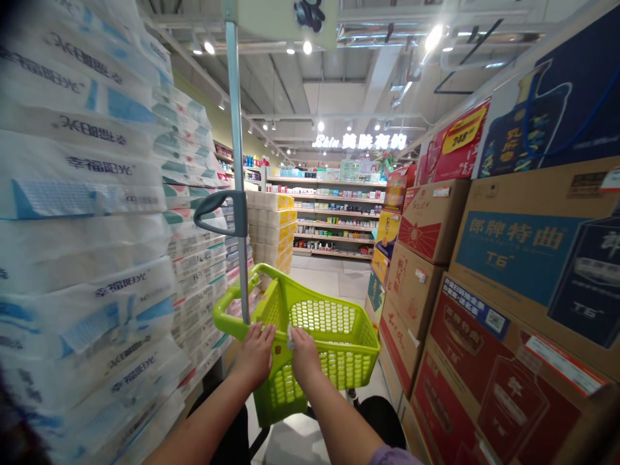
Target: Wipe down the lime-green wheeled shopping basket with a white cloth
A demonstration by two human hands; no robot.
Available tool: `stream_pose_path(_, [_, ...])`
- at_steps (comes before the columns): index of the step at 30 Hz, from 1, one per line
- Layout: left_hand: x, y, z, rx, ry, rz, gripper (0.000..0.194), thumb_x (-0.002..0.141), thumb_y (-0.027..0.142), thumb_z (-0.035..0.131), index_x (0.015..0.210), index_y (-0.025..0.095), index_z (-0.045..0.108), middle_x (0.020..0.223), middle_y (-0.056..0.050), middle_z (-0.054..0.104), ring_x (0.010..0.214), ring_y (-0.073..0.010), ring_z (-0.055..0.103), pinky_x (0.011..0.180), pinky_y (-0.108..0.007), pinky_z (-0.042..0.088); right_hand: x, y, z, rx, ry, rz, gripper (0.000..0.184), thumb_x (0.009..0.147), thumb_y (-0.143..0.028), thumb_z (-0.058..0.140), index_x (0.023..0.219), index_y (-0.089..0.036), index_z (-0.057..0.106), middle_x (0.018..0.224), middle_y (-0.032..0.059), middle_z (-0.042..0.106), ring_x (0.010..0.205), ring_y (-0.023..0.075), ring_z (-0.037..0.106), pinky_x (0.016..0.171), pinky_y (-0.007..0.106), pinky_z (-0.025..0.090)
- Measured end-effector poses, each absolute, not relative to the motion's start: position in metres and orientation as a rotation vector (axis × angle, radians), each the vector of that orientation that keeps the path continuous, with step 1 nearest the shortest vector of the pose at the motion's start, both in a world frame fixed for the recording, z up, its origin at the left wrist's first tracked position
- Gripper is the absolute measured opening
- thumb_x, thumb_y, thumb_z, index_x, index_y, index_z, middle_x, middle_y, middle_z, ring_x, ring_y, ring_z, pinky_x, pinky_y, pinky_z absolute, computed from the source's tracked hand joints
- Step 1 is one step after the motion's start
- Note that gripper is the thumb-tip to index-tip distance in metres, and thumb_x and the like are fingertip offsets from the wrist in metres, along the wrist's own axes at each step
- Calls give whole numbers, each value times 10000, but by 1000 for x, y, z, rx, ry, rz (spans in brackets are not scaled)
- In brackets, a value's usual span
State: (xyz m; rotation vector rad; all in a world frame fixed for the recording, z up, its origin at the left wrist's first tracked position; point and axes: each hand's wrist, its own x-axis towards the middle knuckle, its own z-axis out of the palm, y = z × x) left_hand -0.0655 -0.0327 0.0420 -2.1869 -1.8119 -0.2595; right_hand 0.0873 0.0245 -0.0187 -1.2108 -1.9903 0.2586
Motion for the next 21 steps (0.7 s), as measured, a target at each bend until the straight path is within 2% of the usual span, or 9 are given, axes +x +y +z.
stream_pose_path(4, [-69, -31, 39, -2189, -1790, -231, 645, 789, 207, 449, 1421, 88, 412, 1469, -112, 442, 1388, -332, 318, 1172, -488, 183, 74, 24, -14, -1015, -2065, 288, 626, 756, 3, 464, 1329, -235, 554, 1368, 89, 548, 1283, 206, 495, 1101, 399, 376])
stream_pose_path(12, [-68, -31, 40, -2195, -1787, -247, 622, 807, 193, 424, 1421, 90, 414, 1470, -113, 441, 1401, -322, 303, 1175, -497, 187, 111, 31, -24, -1330, -1910, 234, 538, 762, 16, 404, 1192, -182, 660, 1245, 122, 635, 1203, 225, 564, 1059, 393, 406])
stream_pose_path(17, [-68, -33, 43, -2199, -1794, -227, 642, 799, 193, 438, 1428, 71, 399, 1479, -120, 426, 1400, -327, 302, 1183, -479, 183, 75, 28, -9, -1051, -2067, 320, 651, 715, 20, 435, 1306, -215, 573, 1345, 74, 572, 1266, 193, 512, 1091, 359, 380])
stream_pose_path(21, [-70, -35, 44, -2227, -1794, -218, 650, 799, 191, 431, 1435, 65, 386, 1494, -120, 402, 1410, -316, 284, 1193, -468, 172, 94, 28, -16, -1144, -2033, 307, 639, 720, 22, 426, 1290, -217, 590, 1341, 75, 576, 1266, 201, 511, 1089, 374, 380])
